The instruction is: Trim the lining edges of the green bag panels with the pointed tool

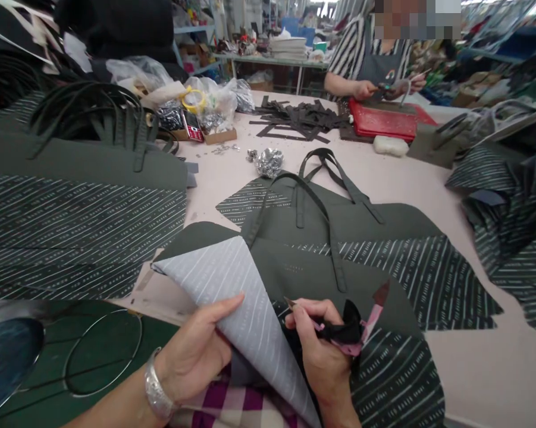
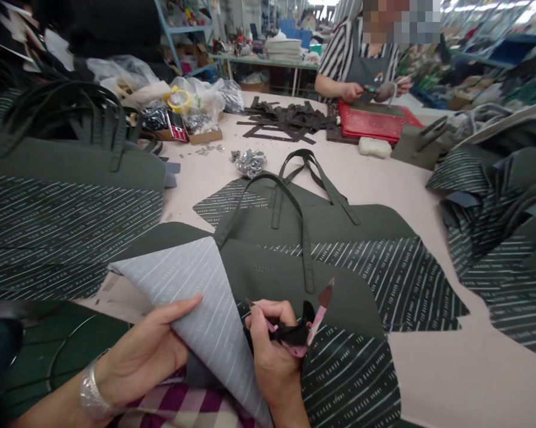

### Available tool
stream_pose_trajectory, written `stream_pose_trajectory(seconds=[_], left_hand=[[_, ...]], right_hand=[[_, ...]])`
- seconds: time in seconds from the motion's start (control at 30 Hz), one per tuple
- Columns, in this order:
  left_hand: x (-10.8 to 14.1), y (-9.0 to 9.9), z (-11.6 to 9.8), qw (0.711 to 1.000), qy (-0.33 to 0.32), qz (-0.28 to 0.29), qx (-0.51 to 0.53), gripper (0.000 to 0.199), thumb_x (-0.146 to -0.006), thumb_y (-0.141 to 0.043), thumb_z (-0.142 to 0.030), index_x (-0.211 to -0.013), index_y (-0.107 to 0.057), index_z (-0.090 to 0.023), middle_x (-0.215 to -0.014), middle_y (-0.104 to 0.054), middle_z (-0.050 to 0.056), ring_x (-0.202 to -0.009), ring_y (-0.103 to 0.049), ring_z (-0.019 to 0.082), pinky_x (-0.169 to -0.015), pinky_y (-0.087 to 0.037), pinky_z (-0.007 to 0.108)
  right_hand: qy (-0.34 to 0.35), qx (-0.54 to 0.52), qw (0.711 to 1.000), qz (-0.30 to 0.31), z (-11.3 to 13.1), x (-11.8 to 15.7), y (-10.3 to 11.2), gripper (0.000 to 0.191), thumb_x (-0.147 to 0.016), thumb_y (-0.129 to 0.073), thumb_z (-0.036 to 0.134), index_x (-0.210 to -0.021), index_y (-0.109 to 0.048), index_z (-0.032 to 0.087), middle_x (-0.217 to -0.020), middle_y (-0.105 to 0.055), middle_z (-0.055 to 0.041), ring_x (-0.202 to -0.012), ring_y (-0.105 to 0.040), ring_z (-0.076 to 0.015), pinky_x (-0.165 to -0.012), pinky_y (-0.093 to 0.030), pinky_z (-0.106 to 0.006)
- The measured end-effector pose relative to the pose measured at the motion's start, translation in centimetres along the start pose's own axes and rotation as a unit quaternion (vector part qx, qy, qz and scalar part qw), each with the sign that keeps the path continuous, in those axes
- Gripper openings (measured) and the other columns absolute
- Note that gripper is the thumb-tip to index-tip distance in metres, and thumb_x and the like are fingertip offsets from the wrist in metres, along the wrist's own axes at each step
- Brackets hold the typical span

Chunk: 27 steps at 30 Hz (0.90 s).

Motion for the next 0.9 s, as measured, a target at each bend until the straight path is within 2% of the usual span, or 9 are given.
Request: stream_pose_trajectory(seconds=[0.13, 0.27, 0.33, 0.5, 0.73, 0.9], left_hand=[[-0.5, -0.8, 0.9, 1.000, 0.021, 0.000, 0.008, 0.020, -0.088, -0.067, -0.018, -0.103, -0.073, -0.006, -0.097, -0.079, 0.016, -0.098, -0.074, 0.030, -0.097, -0.057, 0.044], [-0.8, 0.0, 1.2, 0.998, 0.021, -0.051, 0.010, 0.019, -0.089, -0.067, -0.016, -0.104, -0.074, -0.008, -0.100, -0.079, 0.015, -0.101, -0.073, 0.029, -0.099, -0.056, 0.044], [-0.9, 0.4, 1.4, 0.998, 0.033, -0.044, 0.018, 0.020, -0.089, -0.068, -0.017, -0.106, -0.074, -0.010, -0.103, -0.079, 0.013, -0.104, -0.072, 0.028, -0.100, -0.055, 0.043], [-0.7, 1.1, 2.0, 0.996, 0.061, -0.033, 0.057, 0.019, -0.091, -0.066, -0.021, -0.103, -0.076, -0.010, -0.106, -0.078, 0.013, -0.109, -0.070, 0.029, -0.103, -0.054, 0.042], [-0.9, 0.4, 2.3, 0.995, 0.075, -0.034, 0.050, 0.023, -0.087, -0.071, -0.025, -0.105, -0.076, -0.012, -0.110, -0.077, 0.013, -0.112, -0.068, 0.030, -0.102, -0.054, 0.042], [-0.9, 0.4, 2.7, 0.993, 0.099, -0.035, 0.056, 0.029, -0.088, -0.070, -0.028, -0.113, -0.074, -0.013, -0.111, -0.077, 0.012, -0.113, -0.068, 0.031, -0.101, -0.053, 0.042]], right_hand=[[0.014, 0.019, 1.000, 0.020, 0.0, 0.2, 0.0, 0.013, -0.093, -0.064, 0.023, -0.080, -0.064, 0.023, -0.072, -0.067, 0.0032, -0.072, -0.068, -0.0127, -0.071, -0.056, -0.024], [-0.013, 0.028, 0.999, 0.036, -0.5, 0.5, 0.6, 0.013, -0.094, -0.063, 0.022, -0.082, -0.064, 0.023, -0.079, -0.068, 0.0022, -0.070, -0.068, -0.0120, -0.059, -0.054, -0.020], [-0.032, 0.039, 0.998, 0.034, -0.8, 0.7, 1.2, 0.013, -0.095, -0.063, 0.022, -0.082, -0.063, 0.023, -0.079, -0.068, 0.0017, -0.069, -0.068, -0.0123, -0.054, -0.053, -0.021], [-0.045, 0.047, 0.998, 0.017, -0.9, 0.9, 1.7, 0.013, -0.094, -0.064, 0.022, -0.081, -0.063, 0.022, -0.082, -0.069, 0.0003, -0.064, -0.068, -0.0129, -0.057, -0.057, -0.024], [-0.040, 0.087, 0.995, -0.011, 0.2, 0.7, 1.0, 0.018, -0.091, -0.064, 0.022, -0.074, -0.062, 0.022, -0.073, -0.066, 0.0009, -0.069, -0.068, -0.0146, -0.057, -0.056, -0.024], [-0.035, 0.106, 0.994, 0.002, 0.2, 0.6, 0.8, 0.018, -0.090, -0.065, 0.021, -0.072, -0.063, 0.023, -0.073, -0.067, 0.0004, -0.072, -0.068, -0.0153, -0.058, -0.055, -0.024]])
Point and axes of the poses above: each hand's wrist, its own x-axis away from the middle knuckle, its own y-axis out of the back of the hand, z = x × y, the point moved 7 cm from there along -x, towards the middle knuckle
